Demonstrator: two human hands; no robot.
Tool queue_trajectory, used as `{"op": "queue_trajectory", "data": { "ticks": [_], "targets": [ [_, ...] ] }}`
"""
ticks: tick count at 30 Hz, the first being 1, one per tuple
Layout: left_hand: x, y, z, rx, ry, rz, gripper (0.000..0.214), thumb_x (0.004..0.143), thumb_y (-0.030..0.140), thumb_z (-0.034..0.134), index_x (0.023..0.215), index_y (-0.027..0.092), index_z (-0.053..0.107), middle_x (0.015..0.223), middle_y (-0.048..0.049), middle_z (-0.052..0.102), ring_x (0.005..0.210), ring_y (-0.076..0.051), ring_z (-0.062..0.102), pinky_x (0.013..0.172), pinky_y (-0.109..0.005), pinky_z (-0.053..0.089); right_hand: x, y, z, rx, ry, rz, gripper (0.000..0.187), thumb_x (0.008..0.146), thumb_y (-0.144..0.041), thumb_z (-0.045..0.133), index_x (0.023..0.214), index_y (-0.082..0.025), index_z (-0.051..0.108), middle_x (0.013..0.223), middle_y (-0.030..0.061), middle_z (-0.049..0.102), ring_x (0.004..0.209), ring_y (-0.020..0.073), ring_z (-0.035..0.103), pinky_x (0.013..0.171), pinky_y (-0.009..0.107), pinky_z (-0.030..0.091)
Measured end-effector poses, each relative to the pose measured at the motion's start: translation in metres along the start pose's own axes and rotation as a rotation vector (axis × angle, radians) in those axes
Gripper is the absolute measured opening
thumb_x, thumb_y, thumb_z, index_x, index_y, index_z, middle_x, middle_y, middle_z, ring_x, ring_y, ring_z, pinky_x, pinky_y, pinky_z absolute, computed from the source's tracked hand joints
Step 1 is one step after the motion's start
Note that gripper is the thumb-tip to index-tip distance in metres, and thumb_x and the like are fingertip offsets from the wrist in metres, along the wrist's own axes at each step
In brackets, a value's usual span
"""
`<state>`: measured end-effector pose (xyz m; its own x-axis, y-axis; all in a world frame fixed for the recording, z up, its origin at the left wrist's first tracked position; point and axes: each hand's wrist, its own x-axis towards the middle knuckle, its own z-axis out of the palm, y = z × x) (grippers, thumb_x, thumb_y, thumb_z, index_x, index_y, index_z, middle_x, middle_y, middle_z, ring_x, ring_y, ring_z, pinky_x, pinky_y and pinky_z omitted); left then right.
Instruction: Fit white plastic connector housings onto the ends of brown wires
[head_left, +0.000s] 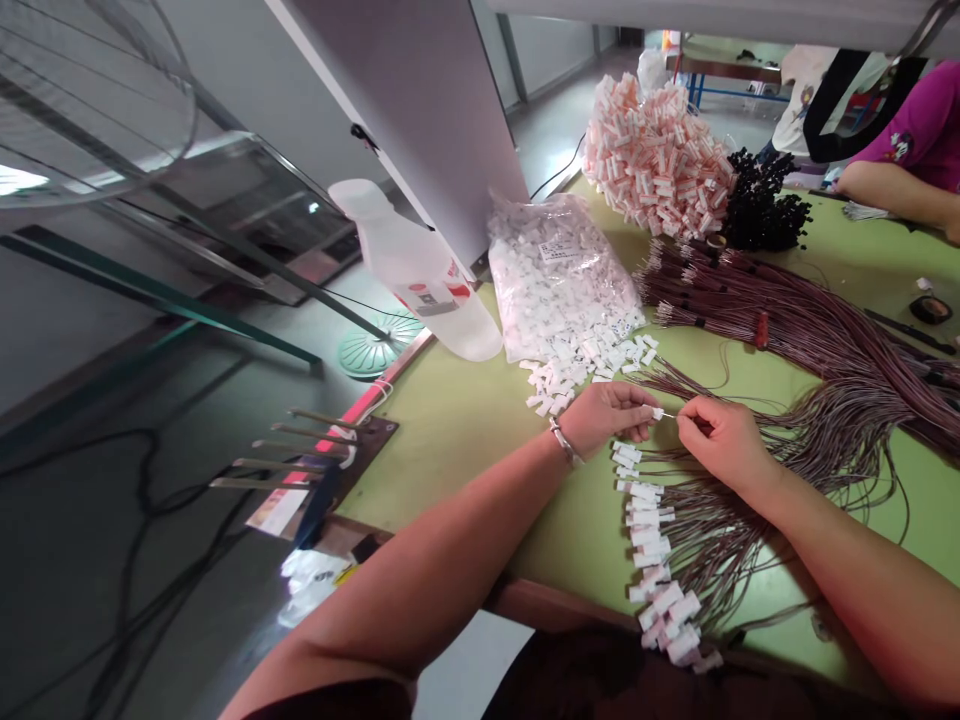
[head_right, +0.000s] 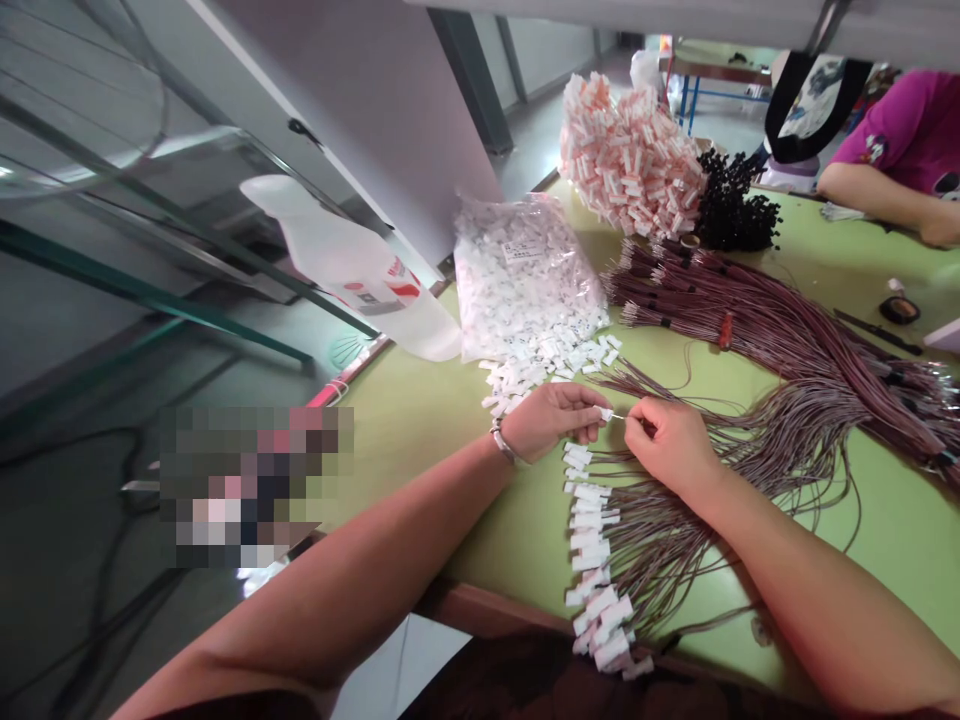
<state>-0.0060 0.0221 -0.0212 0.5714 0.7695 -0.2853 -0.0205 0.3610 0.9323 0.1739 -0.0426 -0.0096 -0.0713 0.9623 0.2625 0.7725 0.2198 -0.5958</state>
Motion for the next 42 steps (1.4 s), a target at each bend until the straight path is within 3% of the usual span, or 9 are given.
{"op": "queue_trajectory", "data": {
  "ticks": [6, 10, 14, 26, 32, 35, 38, 42],
  "targets": [
    [-0.004, 0.001, 0.012, 0.117, 0.046, -0.003, 0.015, 0.067, 0.016, 0.072, 0.078, 0.008, 0.065, 0.044, 0.0017, 0.06, 0.042, -0.008, 0.058, 0.044, -0.017, 0.048, 0.001, 0.001, 0.003, -0.091, -0.105, -0.097, 0.016, 0.081, -0.021, 0.048, 0.073, -0.018, 0.061, 0.061, 0.0001, 0.06, 0.054, 0.0112, 0.05, 0.056, 0.023, 0.033],
    [-0.002, -0.001, 0.014, 0.05, 0.038, -0.006, 0.013, 0.068, 0.015, 0.071, 0.077, 0.008, 0.064, 0.049, 0.0007, 0.063, 0.043, -0.008, 0.058, 0.045, -0.017, 0.05, 0.003, 0.006, 0.006, 0.102, -0.156, 0.027, 0.016, 0.082, -0.026, 0.048, 0.074, -0.018, 0.06, 0.059, -0.0024, 0.057, 0.053, 0.0099, 0.047, 0.054, 0.021, 0.034],
    [0.0, -0.003, 0.01, -0.022, 0.022, -0.003, 0.017, 0.066, 0.018, 0.074, 0.077, 0.009, 0.064, 0.056, -0.0003, 0.065, 0.043, -0.007, 0.058, 0.045, -0.017, 0.05, 0.002, 0.008, 0.007, 0.248, -0.125, 0.113, 0.019, 0.079, -0.028, 0.052, 0.064, -0.017, 0.058, 0.054, -0.0039, 0.052, 0.051, 0.0087, 0.044, 0.051, 0.02, 0.034],
    [-0.001, 0.001, 0.015, 0.091, 0.023, -0.047, 0.012, 0.068, 0.014, 0.07, 0.075, 0.008, 0.061, 0.05, 0.0011, 0.061, 0.041, -0.008, 0.057, 0.045, -0.018, 0.048, 0.002, 0.006, 0.011, 0.086, -0.109, -0.113, 0.018, 0.082, -0.019, 0.049, 0.067, -0.017, 0.059, 0.057, -0.0011, 0.056, 0.053, 0.01, 0.047, 0.056, 0.021, 0.035],
    [-0.008, 0.008, 0.008, 0.419, -0.064, -0.039, 0.006, 0.067, 0.017, 0.066, 0.071, 0.013, 0.064, 0.054, 0.0015, 0.063, 0.044, -0.006, 0.051, 0.042, -0.016, 0.038, 0.006, 0.001, -0.008, -0.033, -0.341, -0.054, 0.014, 0.082, -0.026, 0.054, 0.072, -0.02, 0.061, 0.063, -0.001, 0.061, 0.056, 0.0119, 0.05, 0.055, 0.023, 0.034],
    [-0.013, 0.011, 0.003, 0.581, -0.195, 0.015, 0.007, 0.065, 0.019, 0.067, 0.071, 0.015, 0.068, 0.058, 0.0015, 0.065, 0.052, -0.008, 0.055, 0.049, -0.017, 0.041, 0.017, 0.002, -0.019, -0.121, -0.196, -0.054, 0.012, 0.082, -0.028, 0.053, 0.078, -0.021, 0.062, 0.077, 0.0018, 0.064, 0.072, 0.0159, 0.054, 0.066, 0.026, 0.038],
    [-0.017, 0.011, -0.001, 0.646, -0.384, 0.078, 0.011, 0.065, 0.026, 0.069, 0.069, 0.016, 0.072, 0.059, 0.0002, 0.066, 0.054, -0.009, 0.056, 0.051, -0.017, 0.042, 0.029, 0.007, -0.015, -0.325, -0.058, -0.003, 0.018, 0.08, -0.033, 0.056, 0.088, -0.018, 0.063, 0.085, 0.0072, 0.063, 0.085, 0.0226, 0.051, 0.077, 0.033, 0.038],
    [-0.019, 0.009, -0.001, 0.641, -0.386, 0.22, 0.02, 0.062, 0.036, 0.073, 0.058, 0.017, 0.071, 0.054, 0.0004, 0.063, 0.051, -0.009, 0.054, 0.05, -0.018, 0.041, 0.033, 0.006, 0.003, -0.5, -0.009, 0.019, 0.028, 0.079, -0.035, 0.058, 0.1, -0.017, 0.063, 0.097, 0.011, 0.059, 0.093, 0.0268, 0.047, 0.082, 0.037, 0.036]
  ]
}}
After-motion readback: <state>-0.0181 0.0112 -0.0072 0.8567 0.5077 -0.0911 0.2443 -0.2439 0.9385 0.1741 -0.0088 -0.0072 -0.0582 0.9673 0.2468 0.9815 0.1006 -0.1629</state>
